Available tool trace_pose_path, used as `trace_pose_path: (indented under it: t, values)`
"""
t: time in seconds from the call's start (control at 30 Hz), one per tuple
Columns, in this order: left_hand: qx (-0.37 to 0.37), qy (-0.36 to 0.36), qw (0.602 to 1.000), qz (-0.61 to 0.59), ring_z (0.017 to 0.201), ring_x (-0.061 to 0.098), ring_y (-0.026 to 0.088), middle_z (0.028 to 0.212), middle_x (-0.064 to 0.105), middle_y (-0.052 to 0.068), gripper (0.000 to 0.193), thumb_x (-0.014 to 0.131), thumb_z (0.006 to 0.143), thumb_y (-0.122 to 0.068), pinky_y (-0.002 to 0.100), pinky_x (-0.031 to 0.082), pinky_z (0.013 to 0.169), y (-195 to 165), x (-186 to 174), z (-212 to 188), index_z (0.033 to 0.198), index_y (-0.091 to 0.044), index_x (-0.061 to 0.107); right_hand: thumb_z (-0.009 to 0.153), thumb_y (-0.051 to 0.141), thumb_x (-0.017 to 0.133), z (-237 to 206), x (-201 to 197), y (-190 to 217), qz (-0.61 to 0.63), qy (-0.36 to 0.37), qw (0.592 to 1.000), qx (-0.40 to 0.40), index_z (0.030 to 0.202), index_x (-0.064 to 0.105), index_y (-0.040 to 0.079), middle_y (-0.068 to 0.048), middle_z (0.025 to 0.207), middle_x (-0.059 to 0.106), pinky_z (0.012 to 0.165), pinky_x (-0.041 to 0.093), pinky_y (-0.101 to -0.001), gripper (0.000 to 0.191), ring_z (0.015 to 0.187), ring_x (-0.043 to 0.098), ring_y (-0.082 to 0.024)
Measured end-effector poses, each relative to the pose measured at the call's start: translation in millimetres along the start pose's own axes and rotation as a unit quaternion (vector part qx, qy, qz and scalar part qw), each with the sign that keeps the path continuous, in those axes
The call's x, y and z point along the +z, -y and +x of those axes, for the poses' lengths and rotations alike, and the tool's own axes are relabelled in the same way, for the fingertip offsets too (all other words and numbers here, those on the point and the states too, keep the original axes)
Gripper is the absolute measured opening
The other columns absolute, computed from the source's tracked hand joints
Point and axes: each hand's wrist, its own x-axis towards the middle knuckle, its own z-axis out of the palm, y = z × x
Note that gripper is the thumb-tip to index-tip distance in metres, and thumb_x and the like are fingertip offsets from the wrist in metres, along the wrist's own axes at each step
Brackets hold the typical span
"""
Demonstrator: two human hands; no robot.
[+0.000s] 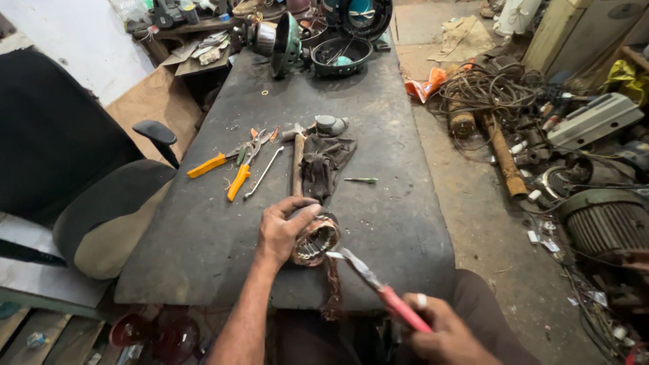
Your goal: The person uses pliers to pull and remove copper wire from a cylindrical motor stator on a workbench. The person repeatedly grips and extracts wire segments, placing them on the table while continuing to work on the same component.
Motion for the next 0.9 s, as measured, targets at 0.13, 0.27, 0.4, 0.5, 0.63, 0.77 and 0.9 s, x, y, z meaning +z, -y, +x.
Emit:
trace_pose_path:
  t: [0.13,0.27,0.4,0.5,0.63,0.77,0.9]
  values:
    - [-0.012,0.019,0.999,0.027,0.080,0.073,0.013,0.087,0.079,0.006,0.031,0.079,0.081,-0.026,0.027,0.059,0.074,-4.2,6.2,-2.1,0.097,0.001,0.079,0.060,-0.008,0.060,-19.1,-43.3,-7.3,0.220,-0.007,0.975,-0.028,0.103,0.056,0.000,-0.022,0.100,0.065,0.078,0.057,-0.0459,0.044,0.088,0.071,-0.030]
    - [-0.029,0.033,0.998,0.045,0.079,0.073,0.014,0.086,0.079,0.005,0.033,0.078,0.081,-0.032,0.030,0.059,0.074,-16.2,12.5,-0.8,0.096,-0.002,0.079,0.053,0.004,0.062,-32.2,-48.4,2.2,0.126,-0.078,0.987,0.058,0.121,0.062,0.004,-0.030,0.099,0.072,0.082,0.061,-0.0580,0.069,0.084,0.075,-0.042]
    - [-0.026,0.005,0.990,0.135,0.073,0.067,0.013,0.076,0.077,0.007,0.034,0.071,0.091,-0.036,0.030,0.053,0.068,-20.7,14.1,-1.8,0.096,-0.004,0.080,0.074,0.008,0.064,-21.3,-0.6,1.4,0.255,0.216,0.935,-0.117,0.095,0.070,-0.010,-0.024,0.110,0.061,0.112,0.043,-0.0626,0.028,0.109,0.064,-0.037]
    - [0.013,0.006,0.994,0.104,0.074,0.068,0.010,0.078,0.077,0.005,0.034,0.067,0.094,-0.034,0.029,0.054,0.069,-18.1,12.8,-5.9,0.095,-0.003,0.081,0.077,0.009,0.063,-1.8,34.1,16.7,0.342,0.273,0.898,0.041,0.112,0.064,0.002,-0.017,0.104,0.063,0.115,0.037,-0.0534,0.035,0.111,0.064,-0.035]
    - [0.024,0.019,0.999,0.044,0.074,0.068,0.010,0.080,0.077,0.005,0.033,0.064,0.096,-0.030,0.028,0.054,0.069,-14.6,9.7,-10.0,0.097,-0.001,0.080,0.075,0.015,0.060,21.0,78.4,55.5,0.430,0.286,0.850,0.106,0.100,0.063,0.006,-0.014,0.098,0.067,0.100,0.048,-0.0674,0.027,0.117,0.065,-0.042]
    - [0.028,0.022,0.998,0.058,0.073,0.068,0.009,0.079,0.076,0.004,0.032,0.063,0.096,-0.029,0.027,0.054,0.069,-13.7,8.4,-9.5,0.097,-0.001,0.079,0.076,0.016,0.056,27.4,102.5,92.6,0.418,0.187,0.873,0.165,0.103,0.064,0.005,-0.017,0.094,0.069,0.087,0.053,-0.0743,0.031,0.114,0.066,-0.047]
    - [0.013,0.024,0.998,0.050,0.072,0.065,0.008,0.077,0.074,0.003,0.032,0.063,0.097,-0.028,0.027,0.053,0.066,-11.4,9.5,-7.6,0.097,-0.001,0.079,0.082,0.019,0.052,30.6,101.5,113.9,0.418,0.159,0.866,0.222,0.101,0.064,0.006,-0.017,0.094,0.071,0.086,0.052,-0.0739,0.026,0.108,0.068,-0.046]
